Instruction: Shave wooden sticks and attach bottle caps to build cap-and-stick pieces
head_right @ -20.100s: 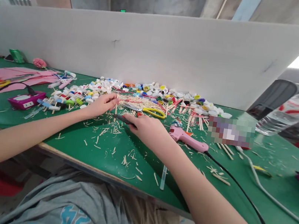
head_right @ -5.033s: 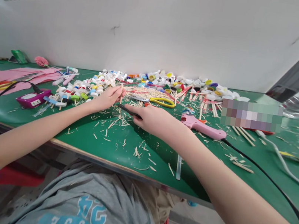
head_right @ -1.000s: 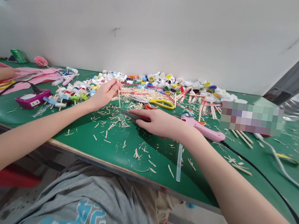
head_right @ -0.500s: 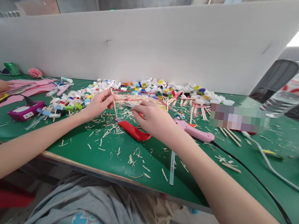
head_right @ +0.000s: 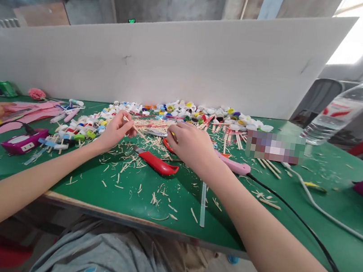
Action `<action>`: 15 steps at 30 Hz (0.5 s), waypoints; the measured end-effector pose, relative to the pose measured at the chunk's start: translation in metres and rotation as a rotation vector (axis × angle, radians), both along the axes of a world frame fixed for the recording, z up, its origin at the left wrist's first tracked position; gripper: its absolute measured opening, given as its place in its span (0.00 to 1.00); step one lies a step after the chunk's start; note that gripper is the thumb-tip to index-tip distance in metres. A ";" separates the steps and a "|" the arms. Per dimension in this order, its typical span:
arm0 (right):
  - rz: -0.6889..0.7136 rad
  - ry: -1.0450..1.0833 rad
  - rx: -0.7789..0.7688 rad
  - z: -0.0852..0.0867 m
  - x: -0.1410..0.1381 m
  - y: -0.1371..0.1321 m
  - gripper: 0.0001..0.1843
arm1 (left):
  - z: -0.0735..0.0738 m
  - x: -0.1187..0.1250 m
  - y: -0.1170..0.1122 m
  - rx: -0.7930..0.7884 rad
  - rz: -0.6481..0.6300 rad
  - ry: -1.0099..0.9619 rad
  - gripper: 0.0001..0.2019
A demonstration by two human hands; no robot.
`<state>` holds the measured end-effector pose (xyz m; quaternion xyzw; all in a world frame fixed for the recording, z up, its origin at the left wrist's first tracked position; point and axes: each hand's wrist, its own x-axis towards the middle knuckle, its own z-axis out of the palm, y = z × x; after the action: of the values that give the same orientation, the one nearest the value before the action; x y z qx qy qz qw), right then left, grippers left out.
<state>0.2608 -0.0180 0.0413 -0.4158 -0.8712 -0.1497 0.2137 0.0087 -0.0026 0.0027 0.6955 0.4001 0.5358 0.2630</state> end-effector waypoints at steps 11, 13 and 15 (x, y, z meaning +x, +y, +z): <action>0.030 -0.205 -0.038 -0.018 0.002 0.013 0.19 | -0.001 0.000 -0.002 0.029 0.034 0.079 0.10; 0.043 -0.228 -0.047 -0.019 0.001 0.012 0.18 | -0.002 0.000 -0.002 0.031 0.034 0.092 0.10; 0.056 -0.244 -0.059 -0.020 -0.001 0.012 0.17 | -0.002 0.000 -0.001 0.033 0.039 0.107 0.10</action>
<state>0.2600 -0.0064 0.0216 -0.3763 -0.9059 -0.1676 0.0980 0.0083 -0.0035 0.0003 0.7193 0.4183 0.5094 0.2194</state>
